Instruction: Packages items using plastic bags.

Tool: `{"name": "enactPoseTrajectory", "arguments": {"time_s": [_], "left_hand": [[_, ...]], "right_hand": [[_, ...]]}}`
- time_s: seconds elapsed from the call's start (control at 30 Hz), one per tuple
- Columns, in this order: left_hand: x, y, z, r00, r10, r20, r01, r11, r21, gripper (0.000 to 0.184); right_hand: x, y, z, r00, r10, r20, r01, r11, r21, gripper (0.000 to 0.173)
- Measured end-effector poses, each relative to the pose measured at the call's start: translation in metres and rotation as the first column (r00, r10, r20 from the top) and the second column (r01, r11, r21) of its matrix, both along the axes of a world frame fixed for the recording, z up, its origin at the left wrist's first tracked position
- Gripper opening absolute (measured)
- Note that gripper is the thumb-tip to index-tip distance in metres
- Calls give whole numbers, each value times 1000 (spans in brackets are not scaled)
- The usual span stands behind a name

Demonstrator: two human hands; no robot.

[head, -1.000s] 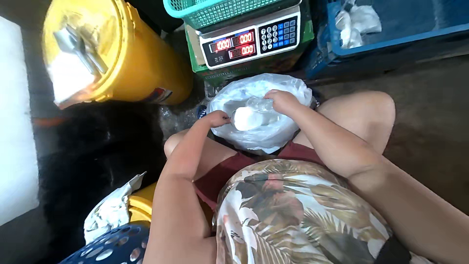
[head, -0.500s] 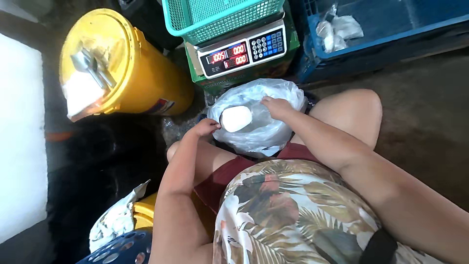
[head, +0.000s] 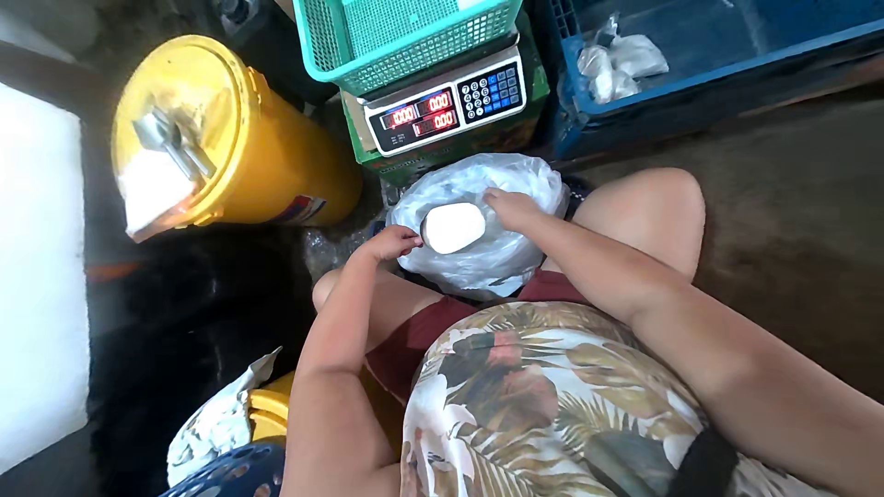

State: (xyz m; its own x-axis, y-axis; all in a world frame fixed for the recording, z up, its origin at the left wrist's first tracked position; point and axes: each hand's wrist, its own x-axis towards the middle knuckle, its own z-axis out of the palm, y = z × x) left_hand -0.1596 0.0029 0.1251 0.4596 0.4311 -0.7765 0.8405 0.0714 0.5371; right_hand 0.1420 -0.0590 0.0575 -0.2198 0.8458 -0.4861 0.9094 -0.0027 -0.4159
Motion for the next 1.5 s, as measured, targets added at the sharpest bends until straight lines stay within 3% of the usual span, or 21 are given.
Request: {"name": "enactPoseTrajectory", "arguments": {"time_s": [0.2,0.3,0.4,0.53,0.67,0.8,1.03,1.13,1.27,1.4,1.5], "left_hand": [[-9,-4,11,998,57,5,-57,998,-4,25],[0,-8,14,998,59,-24,-59,998,-2,27],[21,-8,13,987,-90,-130,96,994,47,38],[71,-13,16,905,-240,-351,274,961,49,53],[134,-25,37,772,-363,-522,449,893,44,42],[174,-32,50,665,-396,-633,545,837,49,33],[138,6,84,704,-356,-615,491,869,60,38],[118,19,50,630,-436,-642,549,835,-29,39],[118,7,-38,596,-471,-651,571,818,-69,35],[136,0,-112,736,-149,-660,318,937,143,40],[141,6,-138,849,33,-527,113,964,241,42]], "right_hand": [[-10,-5,4,999,-8,50,11,998,-54,61],[-15,-5,-1,1000,6,0,-6,999,-49,63],[-16,-3,-3,996,38,-83,-40,999,-26,72],[-18,-2,-6,990,64,-122,-71,996,-50,83],[-20,-3,-8,987,44,-154,-57,995,-82,88],[-7,-3,-30,971,-13,-239,18,1000,17,82],[8,2,-31,969,-156,-193,147,987,-60,81],[12,3,-23,962,-182,-203,163,981,-107,75],[6,7,-4,978,-150,-143,117,970,-214,74],[-8,-1,8,970,-83,-228,47,986,-160,75],[-9,5,20,961,-42,-275,-16,979,-206,76]]}}
